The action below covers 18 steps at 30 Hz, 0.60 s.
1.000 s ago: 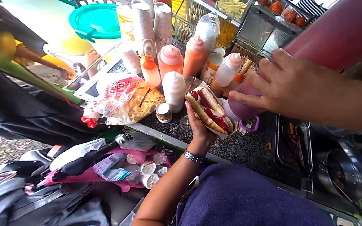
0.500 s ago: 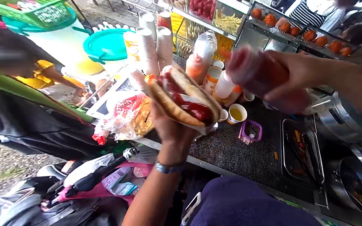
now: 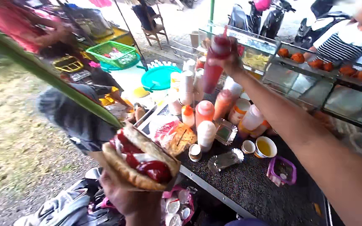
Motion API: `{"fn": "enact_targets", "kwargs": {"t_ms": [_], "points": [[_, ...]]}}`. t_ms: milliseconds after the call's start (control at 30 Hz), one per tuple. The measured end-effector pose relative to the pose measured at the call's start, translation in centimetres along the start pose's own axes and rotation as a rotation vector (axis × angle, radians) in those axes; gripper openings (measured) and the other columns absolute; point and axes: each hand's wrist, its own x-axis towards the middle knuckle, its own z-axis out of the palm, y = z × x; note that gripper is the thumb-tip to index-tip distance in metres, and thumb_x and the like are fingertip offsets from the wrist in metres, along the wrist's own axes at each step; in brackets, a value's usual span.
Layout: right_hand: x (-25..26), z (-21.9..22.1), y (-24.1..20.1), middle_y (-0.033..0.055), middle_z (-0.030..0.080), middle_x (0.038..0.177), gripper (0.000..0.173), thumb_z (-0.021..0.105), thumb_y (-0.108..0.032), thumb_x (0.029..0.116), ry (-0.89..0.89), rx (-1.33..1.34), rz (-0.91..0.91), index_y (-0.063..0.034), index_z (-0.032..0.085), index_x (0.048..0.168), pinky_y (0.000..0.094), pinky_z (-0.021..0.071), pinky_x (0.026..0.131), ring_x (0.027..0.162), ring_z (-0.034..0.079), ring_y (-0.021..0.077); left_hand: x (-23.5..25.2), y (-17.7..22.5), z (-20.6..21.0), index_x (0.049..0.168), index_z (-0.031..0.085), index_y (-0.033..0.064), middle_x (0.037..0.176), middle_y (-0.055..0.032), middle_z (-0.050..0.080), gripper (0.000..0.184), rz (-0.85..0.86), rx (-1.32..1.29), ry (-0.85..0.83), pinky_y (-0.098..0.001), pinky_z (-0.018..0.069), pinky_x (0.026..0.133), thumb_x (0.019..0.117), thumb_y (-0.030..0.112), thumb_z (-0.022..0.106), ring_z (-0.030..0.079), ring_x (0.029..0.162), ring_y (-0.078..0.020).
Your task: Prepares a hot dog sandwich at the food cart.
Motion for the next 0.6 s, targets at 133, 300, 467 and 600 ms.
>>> {"fn": "enact_targets", "kwargs": {"t_ms": [133,300,467,600], "points": [[-0.5,2.6,3.1,0.0271,0.058,0.138,0.101,0.095,-0.015,0.0693,-0.206,-0.219,0.108,0.0030,0.038,0.150,0.0524,0.0465,0.111,0.129,0.058,0.0367,-1.2,-0.1,0.9,0.115,0.060,0.0150,0.099,-0.0010,0.074,0.055,-0.018,-0.029,0.097,-0.0371,0.0623,0.081,0.1101,0.036,0.010,0.072,0.095,-0.0129],[-1.2,6.0,7.1,0.0375,0.054,0.134,0.095,0.096,-0.011,0.0656,-0.448,-0.433,0.324,0.0086,0.045,0.143,0.0676,0.0438,0.105,0.126,0.054,0.0525,-1.2,-0.9,2.7,0.106,0.061,0.0117,0.085,-0.0001,0.073,0.048,-0.080,-0.047,0.234,-0.0290,0.0633,0.070,0.1104,0.026,0.016,0.073,0.080,-0.0085],[-2.2,7.5,9.0,0.0338,0.058,0.132,0.098,0.093,-0.022,0.0738,-0.530,-0.548,0.447,0.0044,0.037,0.149,0.0637,0.0452,0.106,0.125,0.057,0.0483,-0.8,-1.6,4.6,0.116,0.059,0.0099,0.092,-0.0048,0.073,0.047,-0.188,-0.092,0.192,-0.0327,0.0631,0.073,0.1109,0.032,0.018,0.073,0.085,-0.0124],[-2.0,5.9,6.6,0.0372,0.054,0.136,0.093,0.087,-0.026,0.0835,-0.665,-0.693,0.426,0.0127,0.034,0.149,0.0623,0.0403,0.111,0.131,0.053,0.0493,-0.6,-2.3,6.8,0.119,0.059,0.0087,0.097,-0.0070,0.071,0.044,-0.214,-0.130,0.125,-0.0340,0.0618,0.077,0.1112,0.031,0.021,0.072,0.090,-0.0143]]}}
